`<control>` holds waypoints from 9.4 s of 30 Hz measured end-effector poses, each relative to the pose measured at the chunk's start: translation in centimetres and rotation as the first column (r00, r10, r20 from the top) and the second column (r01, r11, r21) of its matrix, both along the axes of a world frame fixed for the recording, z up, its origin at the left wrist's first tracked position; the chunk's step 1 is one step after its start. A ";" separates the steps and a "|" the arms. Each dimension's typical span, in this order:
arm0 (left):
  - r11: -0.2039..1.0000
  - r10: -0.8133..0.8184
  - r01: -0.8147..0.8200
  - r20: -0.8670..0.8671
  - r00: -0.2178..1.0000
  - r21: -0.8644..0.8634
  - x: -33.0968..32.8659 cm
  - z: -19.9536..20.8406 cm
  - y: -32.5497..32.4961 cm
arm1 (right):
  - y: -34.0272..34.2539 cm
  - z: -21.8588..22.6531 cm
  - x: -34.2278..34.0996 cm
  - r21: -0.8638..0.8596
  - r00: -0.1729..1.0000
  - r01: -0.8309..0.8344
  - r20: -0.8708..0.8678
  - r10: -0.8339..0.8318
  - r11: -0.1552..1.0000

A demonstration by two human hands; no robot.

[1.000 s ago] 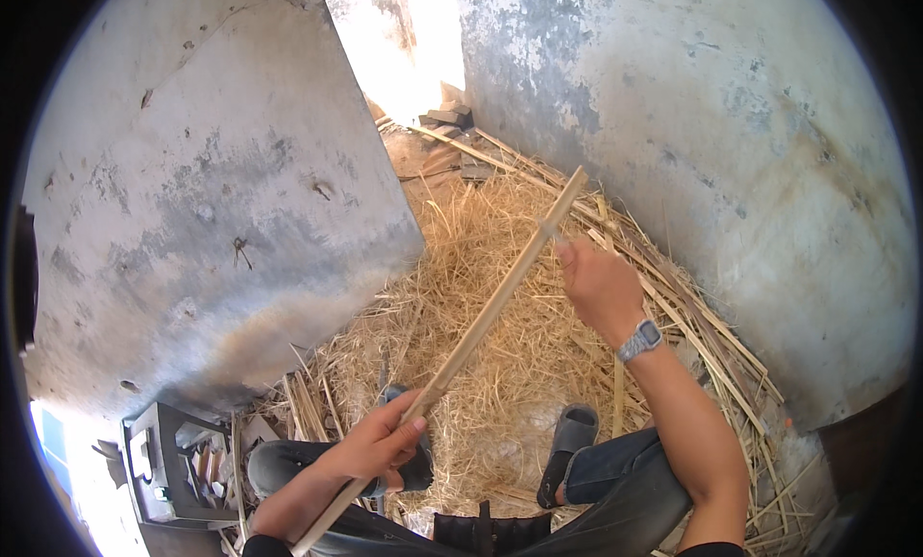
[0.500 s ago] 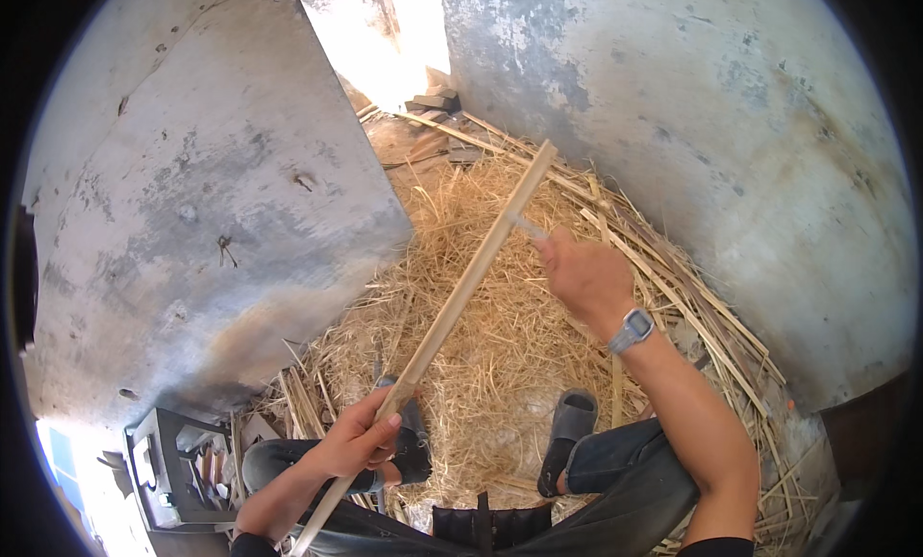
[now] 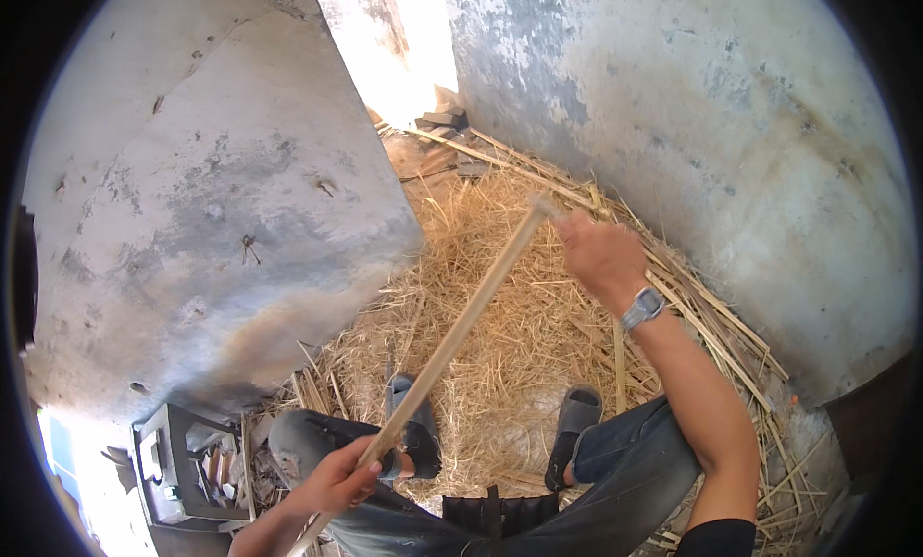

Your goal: The person holds a wooden stick and uses a small knife to shave and scrape along its surface.

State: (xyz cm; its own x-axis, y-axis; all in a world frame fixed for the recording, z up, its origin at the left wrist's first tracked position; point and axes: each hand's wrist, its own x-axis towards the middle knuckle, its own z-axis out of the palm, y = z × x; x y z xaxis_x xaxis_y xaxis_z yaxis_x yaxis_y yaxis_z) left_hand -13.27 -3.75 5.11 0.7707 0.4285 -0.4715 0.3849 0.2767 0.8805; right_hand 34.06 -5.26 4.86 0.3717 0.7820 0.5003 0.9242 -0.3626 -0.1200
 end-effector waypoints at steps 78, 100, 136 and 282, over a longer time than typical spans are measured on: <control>0.781 0.070 0.127 -0.288 0.955 0.612 -0.4 -13.2 -6.6 | -4.8 -13.6 -11.6 -0.071 0.934 -0.199 -0.315 0.167 0.977; 0.833 0.055 0.062 -0.194 0.980 0.549 -3.0 -14.4 -7.4 | -7.4 -13.2 -12.8 0.148 0.767 -0.105 -0.618 0.175 0.983; 0.717 -0.052 0.280 -0.352 0.935 0.638 7.7 -12.0 0.6 | -5.3 -15.0 -14.4 0.097 0.733 -0.133 -0.661 0.164 0.986; 0.862 0.061 0.061 -0.222 0.973 0.503 5.3 -14.9 -2.2 | -10.3 -17.4 -19.9 0.118 0.519 -0.261 -0.819 0.243 0.958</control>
